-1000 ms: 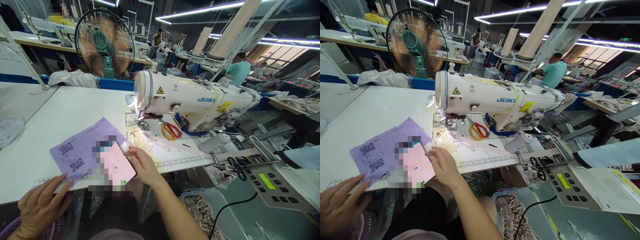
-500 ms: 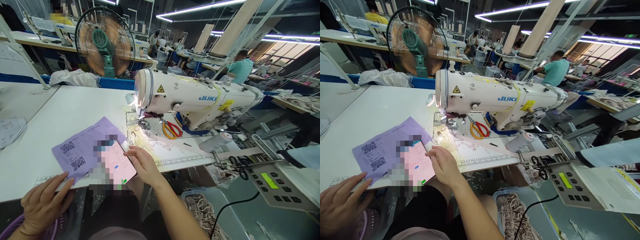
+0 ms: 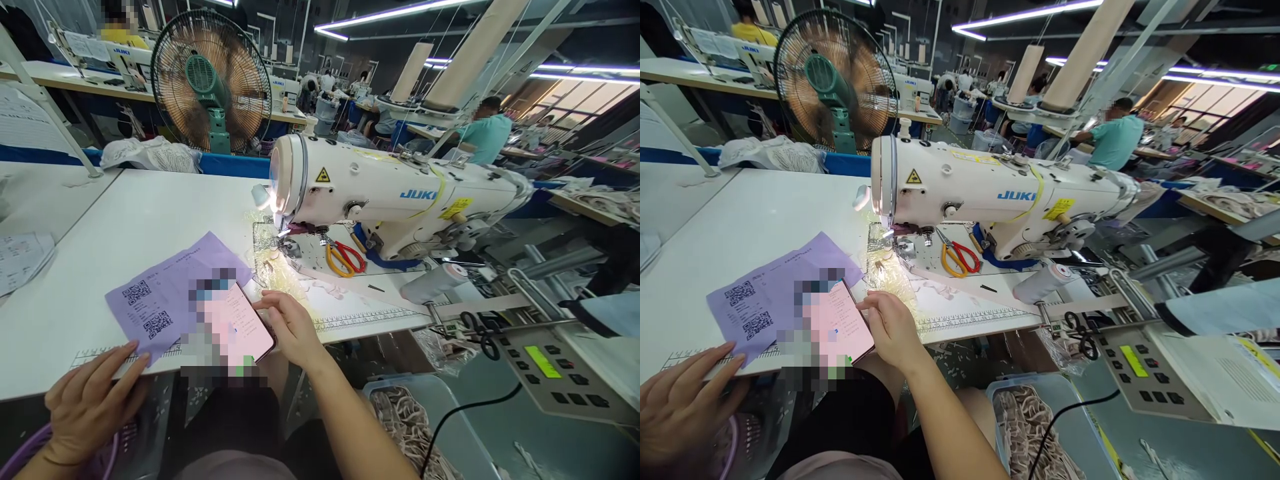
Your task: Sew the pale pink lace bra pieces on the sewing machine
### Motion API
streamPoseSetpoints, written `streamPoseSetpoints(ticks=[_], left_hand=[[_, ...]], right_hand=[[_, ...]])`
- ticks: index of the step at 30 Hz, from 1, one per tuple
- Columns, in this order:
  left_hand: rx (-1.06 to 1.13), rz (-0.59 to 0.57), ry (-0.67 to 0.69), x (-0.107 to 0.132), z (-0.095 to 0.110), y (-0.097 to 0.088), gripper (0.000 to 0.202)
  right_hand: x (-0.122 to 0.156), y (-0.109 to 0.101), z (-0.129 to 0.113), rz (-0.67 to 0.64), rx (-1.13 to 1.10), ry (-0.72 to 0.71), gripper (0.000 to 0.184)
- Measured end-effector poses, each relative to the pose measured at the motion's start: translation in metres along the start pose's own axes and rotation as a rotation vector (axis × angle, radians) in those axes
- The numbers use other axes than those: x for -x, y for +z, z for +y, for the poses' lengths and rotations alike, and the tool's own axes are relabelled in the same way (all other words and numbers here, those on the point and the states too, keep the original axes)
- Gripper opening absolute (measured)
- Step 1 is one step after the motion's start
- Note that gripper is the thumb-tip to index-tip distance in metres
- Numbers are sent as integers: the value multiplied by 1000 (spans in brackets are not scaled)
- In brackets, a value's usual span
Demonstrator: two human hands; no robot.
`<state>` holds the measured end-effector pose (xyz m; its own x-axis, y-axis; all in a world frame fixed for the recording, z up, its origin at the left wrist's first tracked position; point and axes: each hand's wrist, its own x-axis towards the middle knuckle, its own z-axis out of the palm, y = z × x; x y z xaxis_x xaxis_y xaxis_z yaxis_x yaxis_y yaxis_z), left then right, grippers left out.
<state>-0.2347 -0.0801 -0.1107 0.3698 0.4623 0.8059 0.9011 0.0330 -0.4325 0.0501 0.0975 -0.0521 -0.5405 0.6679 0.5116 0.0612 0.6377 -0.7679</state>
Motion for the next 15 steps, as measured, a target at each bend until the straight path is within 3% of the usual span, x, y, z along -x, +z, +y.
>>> streamPoseSetpoints(ticks=[10,15], left_hand=[[11,13,0,-2,0,1,59],[17,-4,-27,2,0,1,59]], right_hand=[[-1,-2,-1,-35,1,-29,26],[1,-1,-3,22,-23,-51,22]])
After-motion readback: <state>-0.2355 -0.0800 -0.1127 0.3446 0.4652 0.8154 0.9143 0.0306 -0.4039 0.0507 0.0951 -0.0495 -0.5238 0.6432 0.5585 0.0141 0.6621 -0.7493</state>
